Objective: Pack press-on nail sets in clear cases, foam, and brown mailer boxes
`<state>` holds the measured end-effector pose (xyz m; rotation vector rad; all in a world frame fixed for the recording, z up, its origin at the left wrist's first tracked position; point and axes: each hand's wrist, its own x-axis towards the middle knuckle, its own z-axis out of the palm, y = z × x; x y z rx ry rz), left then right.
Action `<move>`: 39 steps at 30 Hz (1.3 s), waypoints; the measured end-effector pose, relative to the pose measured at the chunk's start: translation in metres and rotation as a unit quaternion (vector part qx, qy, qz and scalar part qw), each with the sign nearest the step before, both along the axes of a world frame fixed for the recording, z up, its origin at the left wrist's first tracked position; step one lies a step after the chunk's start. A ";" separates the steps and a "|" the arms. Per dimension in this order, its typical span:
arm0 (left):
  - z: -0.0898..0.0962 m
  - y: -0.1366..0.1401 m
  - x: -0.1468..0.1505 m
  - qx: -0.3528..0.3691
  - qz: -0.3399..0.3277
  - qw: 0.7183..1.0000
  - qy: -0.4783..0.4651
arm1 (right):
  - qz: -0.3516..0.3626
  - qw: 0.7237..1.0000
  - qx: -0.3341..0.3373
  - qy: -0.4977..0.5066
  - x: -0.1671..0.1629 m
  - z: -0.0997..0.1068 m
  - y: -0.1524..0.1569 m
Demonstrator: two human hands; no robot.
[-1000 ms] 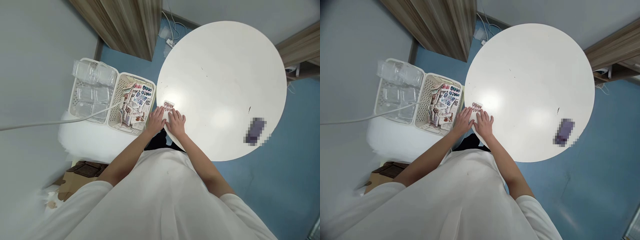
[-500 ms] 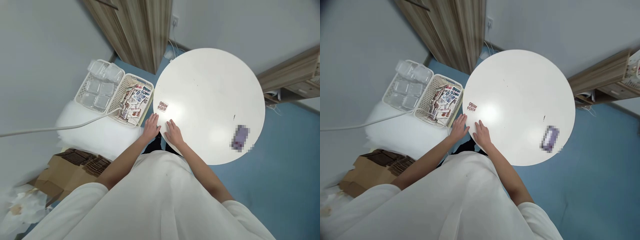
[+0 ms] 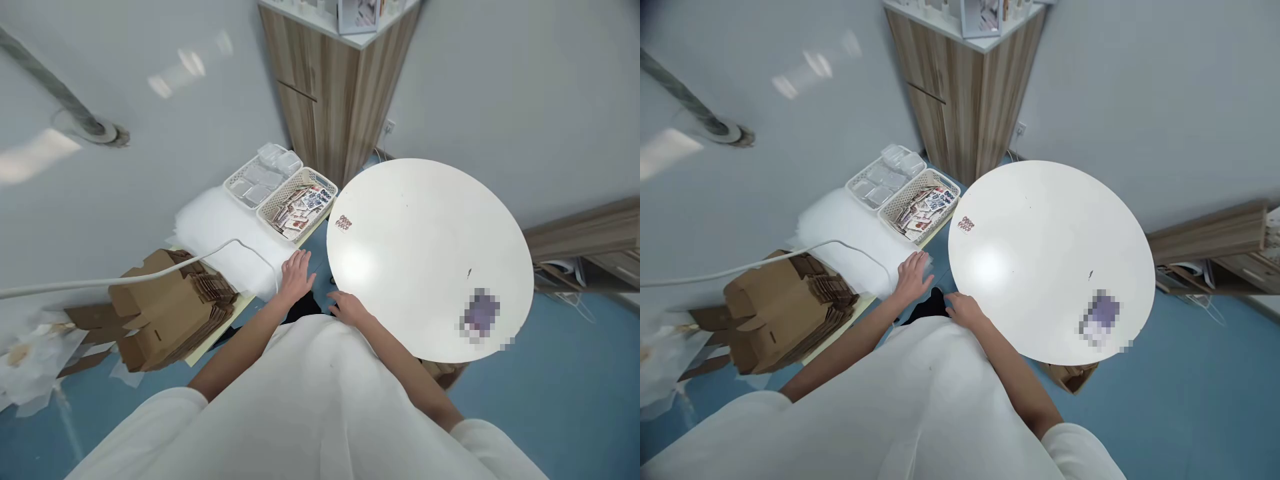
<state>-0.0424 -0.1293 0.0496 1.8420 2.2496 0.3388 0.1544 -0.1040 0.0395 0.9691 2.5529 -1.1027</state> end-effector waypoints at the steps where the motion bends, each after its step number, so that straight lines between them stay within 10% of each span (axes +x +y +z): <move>1: 0.003 -0.002 -0.004 0.006 0.015 1.000 0.005 | 0.010 1.000 0.002 0.000 -0.003 0.002 -0.001; 22: 0.030 -0.051 -0.138 0.053 0.135 0.985 -0.094 | 0.062 0.992 0.107 0.028 -0.159 0.032 0.022; 39: 0.018 0.028 -0.199 0.008 0.220 0.891 -0.398 | -0.075 0.992 0.039 0.098 -0.251 0.019 0.156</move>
